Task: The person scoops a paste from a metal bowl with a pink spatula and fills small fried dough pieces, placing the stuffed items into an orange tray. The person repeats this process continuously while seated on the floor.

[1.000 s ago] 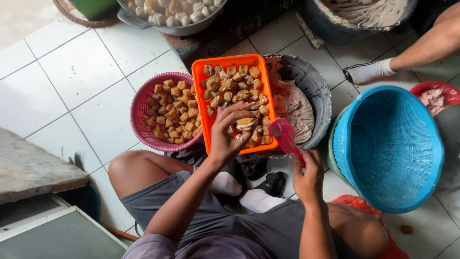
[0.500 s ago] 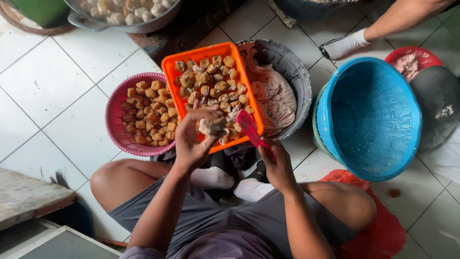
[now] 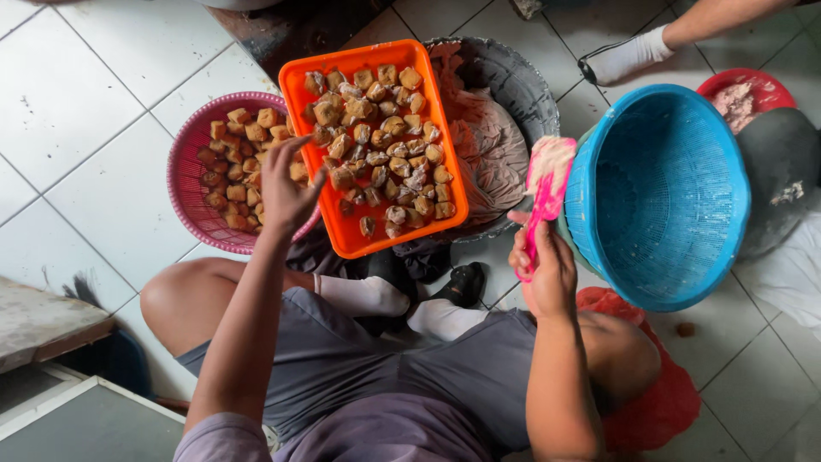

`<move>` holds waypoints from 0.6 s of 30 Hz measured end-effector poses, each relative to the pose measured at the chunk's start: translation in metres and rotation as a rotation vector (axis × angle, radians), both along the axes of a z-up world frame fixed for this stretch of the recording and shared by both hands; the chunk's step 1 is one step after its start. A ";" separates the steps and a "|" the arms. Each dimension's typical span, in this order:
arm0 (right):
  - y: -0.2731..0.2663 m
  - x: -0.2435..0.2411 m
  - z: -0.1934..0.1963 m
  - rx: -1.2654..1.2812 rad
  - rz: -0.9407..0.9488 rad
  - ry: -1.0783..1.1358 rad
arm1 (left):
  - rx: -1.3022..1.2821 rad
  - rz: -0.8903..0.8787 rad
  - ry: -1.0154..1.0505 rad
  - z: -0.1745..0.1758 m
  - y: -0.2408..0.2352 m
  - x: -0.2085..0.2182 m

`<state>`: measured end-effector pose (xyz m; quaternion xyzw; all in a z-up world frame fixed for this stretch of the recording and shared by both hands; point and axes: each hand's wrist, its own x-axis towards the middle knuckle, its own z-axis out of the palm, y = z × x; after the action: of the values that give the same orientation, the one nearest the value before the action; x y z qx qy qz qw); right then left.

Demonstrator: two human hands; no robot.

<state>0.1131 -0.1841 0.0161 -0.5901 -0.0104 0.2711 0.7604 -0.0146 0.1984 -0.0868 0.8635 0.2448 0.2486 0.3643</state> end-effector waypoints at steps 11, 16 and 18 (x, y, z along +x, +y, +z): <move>0.028 0.162 -0.120 -0.390 0.038 0.001 | -0.050 0.151 0.578 -0.165 0.043 -0.057; 0.063 0.208 -0.182 -1.085 0.127 -0.806 | -0.231 0.052 1.004 -0.171 0.045 -0.051; 0.080 0.226 -0.198 -1.220 0.147 -0.854 | -0.239 0.110 1.076 -0.162 0.045 -0.048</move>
<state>0.3395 -0.1041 -0.1818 -0.9588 -0.1918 0.0260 0.2080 -0.0622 0.2431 -0.2489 0.8072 0.4678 -0.2385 0.2698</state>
